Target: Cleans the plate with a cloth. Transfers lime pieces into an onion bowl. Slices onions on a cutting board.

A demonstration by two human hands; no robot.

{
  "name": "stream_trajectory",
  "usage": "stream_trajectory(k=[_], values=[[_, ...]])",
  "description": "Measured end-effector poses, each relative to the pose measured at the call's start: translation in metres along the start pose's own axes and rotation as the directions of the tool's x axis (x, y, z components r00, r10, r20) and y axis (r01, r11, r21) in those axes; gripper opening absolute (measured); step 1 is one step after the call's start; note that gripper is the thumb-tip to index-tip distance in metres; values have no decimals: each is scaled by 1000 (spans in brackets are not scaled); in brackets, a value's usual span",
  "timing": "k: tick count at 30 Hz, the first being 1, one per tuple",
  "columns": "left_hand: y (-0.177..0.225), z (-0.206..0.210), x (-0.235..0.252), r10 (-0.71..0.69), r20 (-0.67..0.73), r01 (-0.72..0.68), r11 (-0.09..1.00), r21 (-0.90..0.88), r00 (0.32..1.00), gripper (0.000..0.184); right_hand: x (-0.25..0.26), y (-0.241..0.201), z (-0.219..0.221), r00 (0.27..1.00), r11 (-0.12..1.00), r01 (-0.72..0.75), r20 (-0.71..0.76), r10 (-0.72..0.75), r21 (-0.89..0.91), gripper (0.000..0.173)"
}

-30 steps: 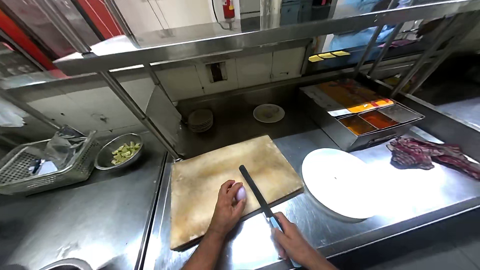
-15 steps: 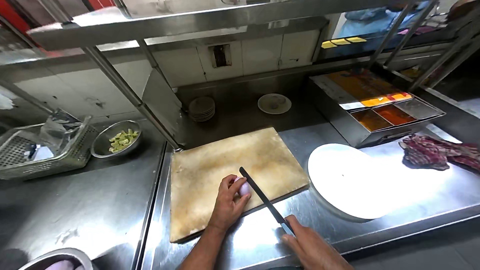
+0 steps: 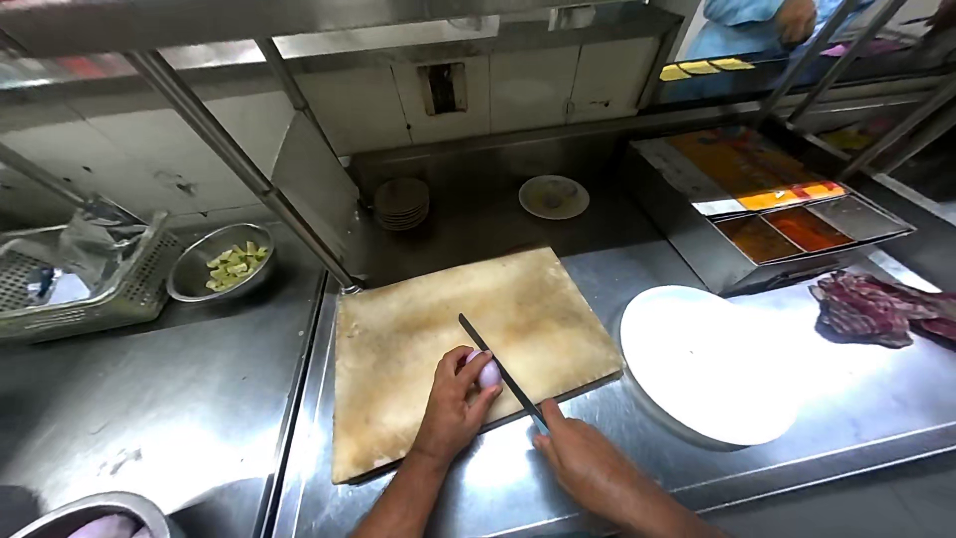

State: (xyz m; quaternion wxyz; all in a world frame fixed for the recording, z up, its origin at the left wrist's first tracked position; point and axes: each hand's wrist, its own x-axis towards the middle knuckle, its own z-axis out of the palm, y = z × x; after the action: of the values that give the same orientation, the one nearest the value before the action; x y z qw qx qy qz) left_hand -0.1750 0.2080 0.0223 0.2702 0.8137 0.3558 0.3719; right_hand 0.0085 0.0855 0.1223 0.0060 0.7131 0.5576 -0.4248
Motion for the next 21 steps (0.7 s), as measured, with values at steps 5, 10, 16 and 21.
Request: stream_trajectory(k=[5,10,16,21], values=[[0,1,1,30,-21,-30,999,36,999,48,10,-13,-4,999,999,-16,-29,15,-37,38],[0,3,-3,52,-10,-52,997,51,999,46,4,8,22,999,998,-29,-47,26,-62,41],[0,2,-1,41,-9,-41,999,35,999,47,-37,46,48,993,994,-111,42,112,-16,42],[4,-7,5,-32,2,32,988,-153,999,50,-41,65,28,999,991,-33,-34,37,127,41]])
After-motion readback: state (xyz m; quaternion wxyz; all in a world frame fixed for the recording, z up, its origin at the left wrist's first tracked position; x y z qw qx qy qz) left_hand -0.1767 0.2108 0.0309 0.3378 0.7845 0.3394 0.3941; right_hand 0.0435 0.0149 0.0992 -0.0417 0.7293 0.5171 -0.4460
